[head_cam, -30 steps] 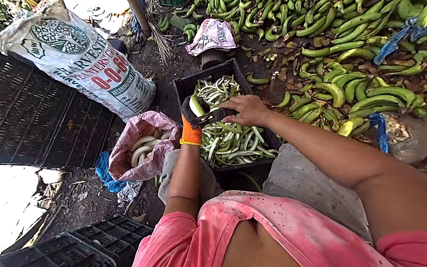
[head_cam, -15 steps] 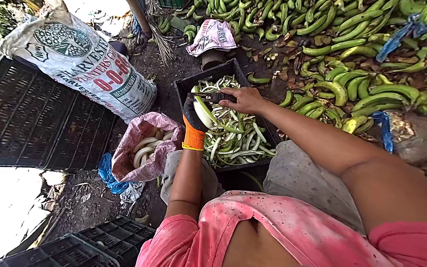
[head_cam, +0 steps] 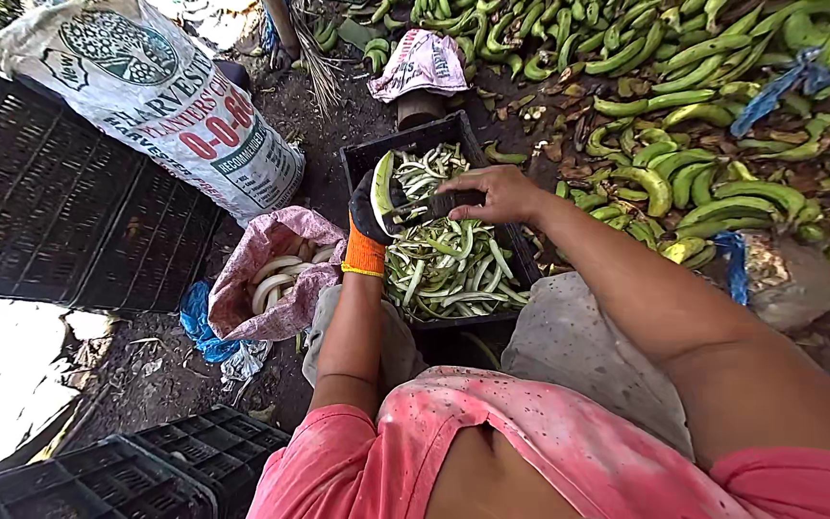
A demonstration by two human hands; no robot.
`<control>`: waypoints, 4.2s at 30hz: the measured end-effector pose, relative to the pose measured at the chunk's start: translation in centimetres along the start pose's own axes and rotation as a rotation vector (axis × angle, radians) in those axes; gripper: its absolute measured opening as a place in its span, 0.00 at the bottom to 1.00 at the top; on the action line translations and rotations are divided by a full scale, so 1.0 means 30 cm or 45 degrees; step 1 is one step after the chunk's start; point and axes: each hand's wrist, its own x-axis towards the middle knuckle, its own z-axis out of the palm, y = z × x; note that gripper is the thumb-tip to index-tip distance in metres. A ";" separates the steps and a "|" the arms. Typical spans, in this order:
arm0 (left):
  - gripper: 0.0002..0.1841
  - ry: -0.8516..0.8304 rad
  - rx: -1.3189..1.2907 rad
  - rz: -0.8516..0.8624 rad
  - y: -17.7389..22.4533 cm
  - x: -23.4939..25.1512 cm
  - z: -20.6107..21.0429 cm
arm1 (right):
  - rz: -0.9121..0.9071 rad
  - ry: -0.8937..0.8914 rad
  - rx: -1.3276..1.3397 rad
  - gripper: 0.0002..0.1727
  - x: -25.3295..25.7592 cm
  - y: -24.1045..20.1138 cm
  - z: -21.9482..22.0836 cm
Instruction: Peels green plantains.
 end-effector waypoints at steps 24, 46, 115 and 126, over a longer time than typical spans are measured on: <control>0.23 0.777 1.945 0.376 0.218 -0.156 -0.050 | 1.220 -0.774 -0.259 0.32 0.047 0.206 0.126; 0.25 0.582 2.677 -0.358 0.086 -0.078 -0.020 | 1.585 -0.730 0.647 0.21 -0.035 0.276 0.381; 0.07 0.572 0.065 0.641 -0.057 0.059 -0.026 | 0.842 -0.210 0.643 0.29 0.010 -0.192 0.290; 0.07 0.529 0.052 0.639 -0.060 0.053 -0.001 | 0.931 -0.134 0.904 0.30 0.024 -0.193 0.322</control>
